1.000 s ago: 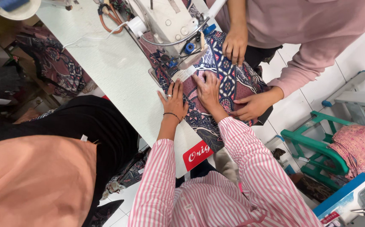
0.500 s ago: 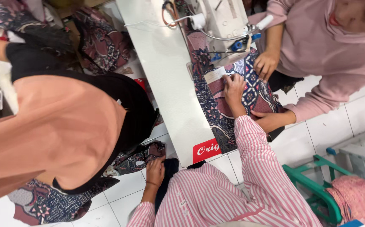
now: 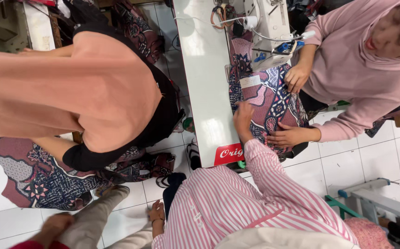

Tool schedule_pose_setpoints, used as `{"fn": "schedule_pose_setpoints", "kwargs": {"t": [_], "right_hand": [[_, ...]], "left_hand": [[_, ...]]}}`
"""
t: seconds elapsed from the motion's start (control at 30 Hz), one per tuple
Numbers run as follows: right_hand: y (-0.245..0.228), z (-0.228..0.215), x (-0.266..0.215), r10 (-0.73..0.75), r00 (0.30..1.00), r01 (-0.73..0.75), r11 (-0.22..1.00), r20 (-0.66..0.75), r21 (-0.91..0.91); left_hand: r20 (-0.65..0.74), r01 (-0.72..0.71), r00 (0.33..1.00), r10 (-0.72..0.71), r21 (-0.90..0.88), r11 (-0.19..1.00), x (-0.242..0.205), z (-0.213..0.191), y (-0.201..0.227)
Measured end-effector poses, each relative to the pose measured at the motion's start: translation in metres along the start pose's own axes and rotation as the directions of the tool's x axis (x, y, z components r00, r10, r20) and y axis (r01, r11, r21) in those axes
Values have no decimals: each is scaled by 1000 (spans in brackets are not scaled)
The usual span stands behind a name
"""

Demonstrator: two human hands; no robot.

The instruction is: The person walks to a workbench and uses a measuring tape, ruler, and pencil to measure and mark lines on a piece of cardboard. They align the tape measure and ruler, then draw straight lines along the edges to create a pattern.

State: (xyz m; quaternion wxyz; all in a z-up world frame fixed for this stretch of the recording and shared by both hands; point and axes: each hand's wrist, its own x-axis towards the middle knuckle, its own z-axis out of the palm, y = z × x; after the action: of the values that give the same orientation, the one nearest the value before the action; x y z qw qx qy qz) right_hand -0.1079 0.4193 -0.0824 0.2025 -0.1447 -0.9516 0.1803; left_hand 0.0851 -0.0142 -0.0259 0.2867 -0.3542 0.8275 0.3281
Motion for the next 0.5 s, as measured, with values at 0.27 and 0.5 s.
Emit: {"fn": "schedule_pose_setpoints", "kwargs": {"t": [0.27, 0.5], "right_hand": [[-130, 6, -118, -627, 756, 424, 686, 186, 591], [-176, -38, -45, -189, 975, 102, 844, 116, 526]], "left_hand": [[-41, 52, 996, -76, -428, 902, -33, -13, -64], [-215, 41, 967, -138, -402, 915, -50, -32, -198]]}}
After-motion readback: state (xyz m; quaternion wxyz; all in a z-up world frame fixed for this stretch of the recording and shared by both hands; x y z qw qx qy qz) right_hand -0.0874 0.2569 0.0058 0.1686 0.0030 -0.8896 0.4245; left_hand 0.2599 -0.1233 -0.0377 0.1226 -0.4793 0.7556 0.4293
